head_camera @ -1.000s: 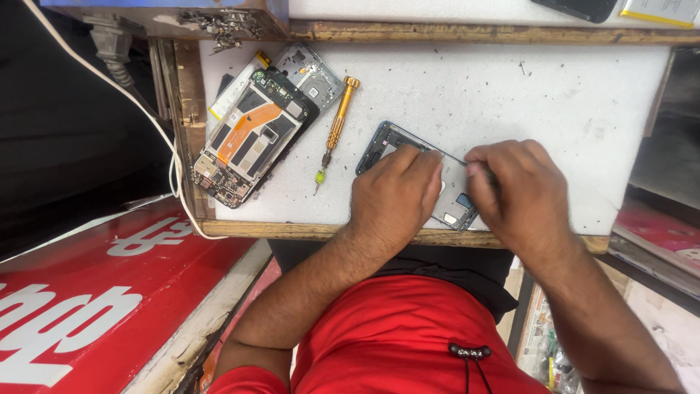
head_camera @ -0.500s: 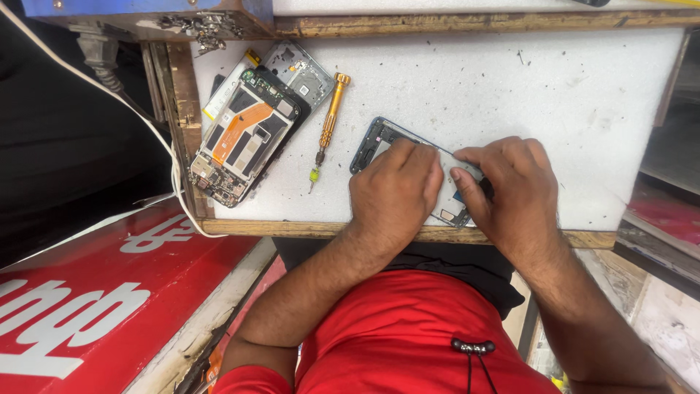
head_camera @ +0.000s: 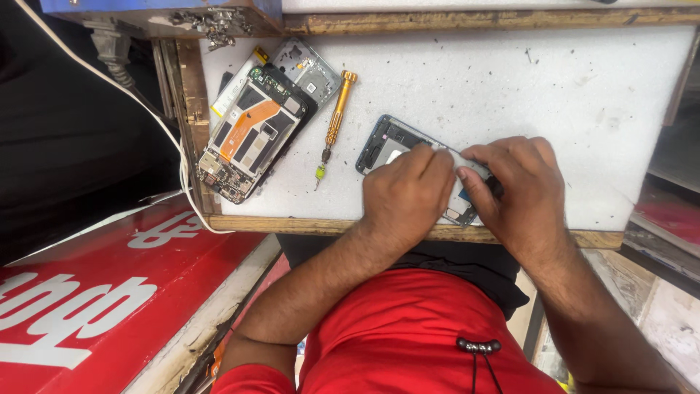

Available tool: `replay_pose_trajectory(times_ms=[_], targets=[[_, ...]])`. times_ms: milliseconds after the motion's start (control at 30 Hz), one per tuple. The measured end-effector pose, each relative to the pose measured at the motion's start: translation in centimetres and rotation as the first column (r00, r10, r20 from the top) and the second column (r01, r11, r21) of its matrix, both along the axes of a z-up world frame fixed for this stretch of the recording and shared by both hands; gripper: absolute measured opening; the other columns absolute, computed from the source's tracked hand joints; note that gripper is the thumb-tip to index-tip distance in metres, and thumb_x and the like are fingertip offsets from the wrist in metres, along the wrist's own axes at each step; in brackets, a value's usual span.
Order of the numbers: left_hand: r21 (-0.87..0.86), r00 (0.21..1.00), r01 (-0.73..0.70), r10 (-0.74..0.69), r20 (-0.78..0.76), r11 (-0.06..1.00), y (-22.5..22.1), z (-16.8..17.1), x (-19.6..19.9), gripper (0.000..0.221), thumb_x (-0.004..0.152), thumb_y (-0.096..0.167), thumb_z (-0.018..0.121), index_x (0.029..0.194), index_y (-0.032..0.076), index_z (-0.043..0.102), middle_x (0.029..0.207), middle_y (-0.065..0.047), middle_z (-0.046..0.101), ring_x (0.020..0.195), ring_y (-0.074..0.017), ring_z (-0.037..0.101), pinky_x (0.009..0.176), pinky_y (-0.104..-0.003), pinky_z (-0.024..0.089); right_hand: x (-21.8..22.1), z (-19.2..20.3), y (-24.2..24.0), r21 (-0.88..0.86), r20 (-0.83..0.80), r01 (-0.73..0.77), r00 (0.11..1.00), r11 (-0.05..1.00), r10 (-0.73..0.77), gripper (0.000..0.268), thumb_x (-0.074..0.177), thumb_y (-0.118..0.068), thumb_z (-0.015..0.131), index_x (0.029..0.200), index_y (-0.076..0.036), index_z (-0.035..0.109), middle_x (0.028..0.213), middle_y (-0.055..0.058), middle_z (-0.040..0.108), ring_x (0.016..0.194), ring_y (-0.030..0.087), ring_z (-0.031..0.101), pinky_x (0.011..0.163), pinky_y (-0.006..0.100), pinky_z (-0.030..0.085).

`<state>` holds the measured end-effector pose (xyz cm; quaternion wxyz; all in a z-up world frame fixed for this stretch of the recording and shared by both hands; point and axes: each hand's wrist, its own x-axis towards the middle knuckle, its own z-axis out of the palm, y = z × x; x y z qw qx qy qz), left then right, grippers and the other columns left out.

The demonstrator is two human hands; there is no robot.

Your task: The person removes a protective film from a smartphone back cover, then uses a small metal tool to pry and separate the back cover from the phone body. The person continues to work on the phone's internal components on a cluttered workbench.

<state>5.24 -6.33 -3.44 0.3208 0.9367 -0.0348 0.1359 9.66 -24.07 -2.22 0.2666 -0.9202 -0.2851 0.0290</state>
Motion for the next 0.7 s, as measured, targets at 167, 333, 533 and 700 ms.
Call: replay_pose_trajectory(times_ms=[167, 333, 533, 700], targets=[[-0.07, 0.993, -0.109, 0.106, -0.053, 0.992, 0.9, -0.5, 0.5, 0.008, 0.097, 0.007, 0.073, 0.099, 0.006, 0.065, 0.088, -0.004, 0.06, 0.069, -0.014, 0.066, 0.055, -0.027, 0.054, -0.1, 0.2, 0.2, 0.015, 0.005, 0.006, 1.0, 1.0, -0.006, 0.023, 0.095, -0.019, 0.084, 0.113, -0.009, 0.074, 0.102, 0.007, 0.067, 0.098, 0.023, 0.06, 0.085, 0.038, 0.051], [0.048, 0.998, -0.058, 0.057, 0.022, 0.997, -0.5, -0.9, -0.1, 0.011, 0.093, 0.009, 0.076, 0.094, 0.004, 0.067, 0.083, -0.006, 0.06, 0.061, -0.0156, 0.061, 0.049, -0.032, 0.051, -0.1, -0.2, -0.2, 0.014, -0.007, 0.018, 1.0, 1.0, -0.018, 0.024, 0.094, -0.02, 0.085, 0.113, -0.009, 0.075, 0.102, 0.008, 0.068, 0.097, 0.023, 0.06, 0.082, 0.037, 0.051], [0.008, 0.998, -0.058, 0.058, -0.018, 0.998, 0.2, -0.9, 0.3, 0.009, 0.094, 0.008, 0.074, 0.094, 0.005, 0.066, 0.082, -0.005, 0.06, 0.061, -0.0124, 0.061, 0.048, -0.028, 0.051, 0.0, -0.5, -0.3, 0.003, 0.011, -0.006, 1.0, 1.0, 0.006, 0.025, 0.094, -0.022, 0.085, 0.113, -0.009, 0.074, 0.102, 0.008, 0.068, 0.099, 0.023, 0.061, 0.085, 0.038, 0.052], [0.051, 0.999, -0.03, 0.029, 0.019, 0.998, -1.5, 0.3, 0.2, 0.011, 0.091, 0.007, 0.075, 0.088, 0.006, 0.064, 0.081, -0.006, 0.059, 0.062, -0.0163, 0.062, 0.05, -0.033, 0.052, 0.1, -0.5, -0.6, 0.03, 0.027, -0.012, 1.0, 0.999, 0.011, 0.026, 0.093, -0.017, 0.083, 0.116, -0.008, 0.073, 0.106, 0.008, 0.069, 0.103, 0.024, 0.062, 0.087, 0.039, 0.052]])
